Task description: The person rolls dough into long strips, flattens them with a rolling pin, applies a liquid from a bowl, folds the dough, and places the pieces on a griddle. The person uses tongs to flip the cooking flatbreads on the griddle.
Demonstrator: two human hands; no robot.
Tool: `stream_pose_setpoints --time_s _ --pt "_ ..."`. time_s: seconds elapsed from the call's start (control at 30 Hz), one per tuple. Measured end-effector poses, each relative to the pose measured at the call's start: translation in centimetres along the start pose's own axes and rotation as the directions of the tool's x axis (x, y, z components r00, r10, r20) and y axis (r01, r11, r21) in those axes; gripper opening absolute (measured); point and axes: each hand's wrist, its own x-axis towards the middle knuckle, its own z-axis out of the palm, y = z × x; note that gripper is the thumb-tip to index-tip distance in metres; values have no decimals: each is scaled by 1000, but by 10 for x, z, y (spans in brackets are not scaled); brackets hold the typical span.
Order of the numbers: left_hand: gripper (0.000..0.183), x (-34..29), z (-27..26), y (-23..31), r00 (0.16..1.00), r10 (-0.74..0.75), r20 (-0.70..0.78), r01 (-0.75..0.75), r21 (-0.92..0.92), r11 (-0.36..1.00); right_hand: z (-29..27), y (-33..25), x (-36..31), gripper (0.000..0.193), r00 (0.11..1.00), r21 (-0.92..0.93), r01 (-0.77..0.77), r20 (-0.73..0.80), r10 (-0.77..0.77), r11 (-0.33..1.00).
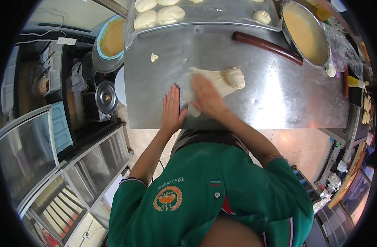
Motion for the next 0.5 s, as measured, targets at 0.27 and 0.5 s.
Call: stream_pose_setpoints --time_s 0.27,0.5 --pt "87 74 15 19 994 78 71 -91 220 971 -38 28 -59 66 991 125 130 -30 -128 984" --pt "93 31 6 27 863 342 373 -410 120 904 -46 56 -21 74 911 339 -296 -182 371 893"
